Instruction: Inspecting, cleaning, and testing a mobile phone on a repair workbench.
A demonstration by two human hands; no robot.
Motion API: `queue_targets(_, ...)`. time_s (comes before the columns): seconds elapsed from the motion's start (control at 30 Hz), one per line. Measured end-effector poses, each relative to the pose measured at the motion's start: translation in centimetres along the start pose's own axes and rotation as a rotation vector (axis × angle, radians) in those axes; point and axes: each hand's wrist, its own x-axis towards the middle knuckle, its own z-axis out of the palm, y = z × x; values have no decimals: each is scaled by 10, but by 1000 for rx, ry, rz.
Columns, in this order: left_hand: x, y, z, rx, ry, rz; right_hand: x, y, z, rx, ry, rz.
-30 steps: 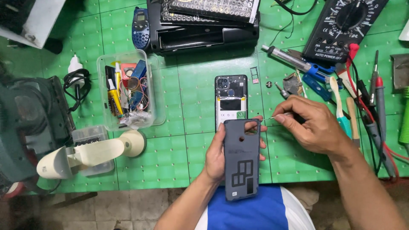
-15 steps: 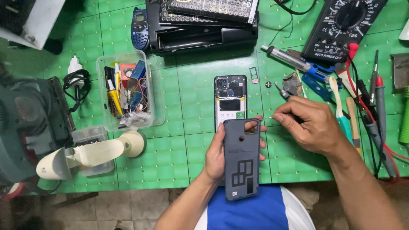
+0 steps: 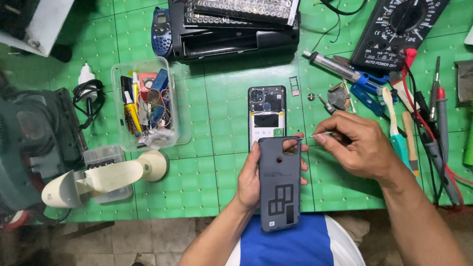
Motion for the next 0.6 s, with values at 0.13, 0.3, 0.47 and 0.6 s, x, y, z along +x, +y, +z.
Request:
queue_targets(0.13,1,3,5,-42,-26,-5,-1,5,1,-5,30,-63)
queue_targets(0.3,3,5,12,-79,10,8,-5,2,0,-6,62,-17)
queue_targets(0.47,4,5,8,-105,24,28,-21,-9,-2,122,-12,208)
queue_targets(0.6,2,9,12,-127,6,60,-43,-16,9,395,120,261)
